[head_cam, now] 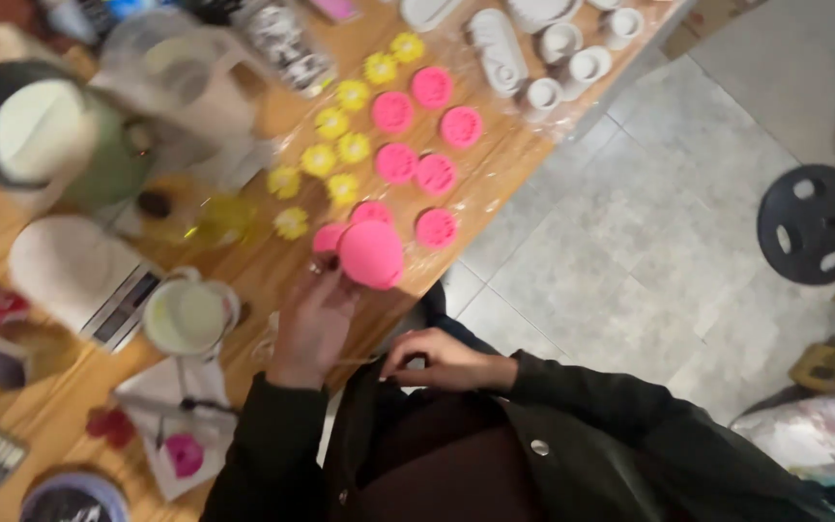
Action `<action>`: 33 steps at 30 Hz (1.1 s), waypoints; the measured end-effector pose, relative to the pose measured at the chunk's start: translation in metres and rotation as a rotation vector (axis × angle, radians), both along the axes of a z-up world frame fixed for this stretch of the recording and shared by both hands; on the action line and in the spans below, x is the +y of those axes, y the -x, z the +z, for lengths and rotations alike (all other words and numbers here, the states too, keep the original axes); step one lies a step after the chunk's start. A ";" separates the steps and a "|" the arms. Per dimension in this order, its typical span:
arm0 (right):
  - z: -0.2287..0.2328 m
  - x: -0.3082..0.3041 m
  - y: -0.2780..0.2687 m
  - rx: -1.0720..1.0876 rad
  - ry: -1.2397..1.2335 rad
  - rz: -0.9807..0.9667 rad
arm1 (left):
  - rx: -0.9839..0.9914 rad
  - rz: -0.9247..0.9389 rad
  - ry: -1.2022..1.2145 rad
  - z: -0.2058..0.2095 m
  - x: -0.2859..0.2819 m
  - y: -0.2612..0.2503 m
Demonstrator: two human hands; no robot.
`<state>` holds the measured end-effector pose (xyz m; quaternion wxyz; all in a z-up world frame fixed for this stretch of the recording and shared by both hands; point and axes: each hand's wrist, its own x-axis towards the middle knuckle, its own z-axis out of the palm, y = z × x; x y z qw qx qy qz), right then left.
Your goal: Preparing silicone candle molds by inserting cotton wicks into flower-shaped molds.
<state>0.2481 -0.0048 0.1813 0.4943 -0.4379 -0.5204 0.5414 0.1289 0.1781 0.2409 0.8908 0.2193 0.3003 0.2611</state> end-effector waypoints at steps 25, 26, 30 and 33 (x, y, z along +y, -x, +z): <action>0.103 0.055 0.195 -0.545 -0.269 -0.528 | 0.067 0.250 -0.196 -0.007 -0.076 0.242; 0.101 0.054 0.196 -0.576 -0.291 -0.474 | 0.097 0.256 -0.129 -0.020 -0.085 0.250; 0.097 0.048 0.190 -0.548 -0.191 -0.194 | 0.261 0.277 0.054 -0.054 -0.101 0.269; 0.045 0.050 0.155 -0.428 0.002 -0.199 | 0.341 0.342 0.062 -0.057 -0.098 0.270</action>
